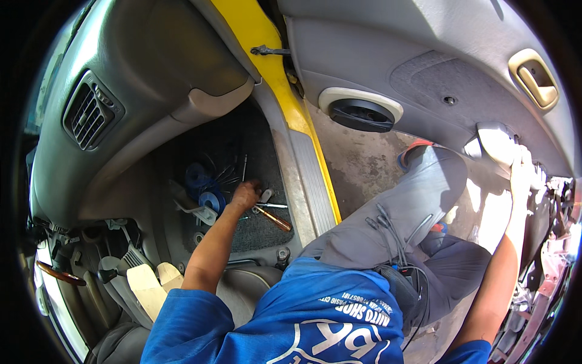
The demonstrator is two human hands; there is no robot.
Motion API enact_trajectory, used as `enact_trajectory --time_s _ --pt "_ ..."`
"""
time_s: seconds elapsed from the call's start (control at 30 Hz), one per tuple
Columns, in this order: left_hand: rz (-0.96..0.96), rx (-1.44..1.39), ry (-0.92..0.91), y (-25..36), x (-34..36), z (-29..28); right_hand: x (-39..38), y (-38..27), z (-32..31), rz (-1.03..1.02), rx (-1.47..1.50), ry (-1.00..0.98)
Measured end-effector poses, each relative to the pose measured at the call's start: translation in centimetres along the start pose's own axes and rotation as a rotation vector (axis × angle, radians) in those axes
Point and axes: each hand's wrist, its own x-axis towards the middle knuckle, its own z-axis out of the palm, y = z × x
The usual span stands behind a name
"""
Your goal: The person repeatedly attempts to install a beige interior door handle onto a car door panel. They align the handle with the mounting hole, press it into place, and test the fit by pulling on it. The person removes and reattaches the handle multiple times throughout the clip.
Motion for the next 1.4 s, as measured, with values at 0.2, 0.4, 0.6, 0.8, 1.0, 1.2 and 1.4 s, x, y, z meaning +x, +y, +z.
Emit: enact_trajectory --time_s 0.2,0.4,0.6,0.8,1.0,1.2,1.4 --pt "-0.018 -0.083 0.020 -1.0 -1.1 1.6 0.4 -0.2 0.3 0.165 0.259 0.109" --pt "0.092 -0.181 0.167 -8.7 -3.3 -0.6 -0.3 1.4 0.3 0.009 0.047 0.096" --pt "-0.119 -0.063 0.227 -10.9 -6.5 -2.2 -0.2 3.1 -1.0 -0.153 -0.169 0.072" --pt "-0.351 0.110 0.216 -12.4 -8.5 -2.6 -0.5 3.9 -3.0 -0.258 -0.222 0.029" --pt "-0.393 0.093 0.214 -16.6 -8.6 -3.6 -0.6 3.4 0.5 -0.223 -0.354 0.241" --pt "-0.642 -0.008 0.185 -19.9 -9.1 -5.7 -0.8 4.6 0.3 -0.251 -0.325 0.229" --pt "-0.566 0.098 0.024 -21.6 -9.7 -8.9 -0.9 5.9 1.4 -0.313 -0.431 0.254"
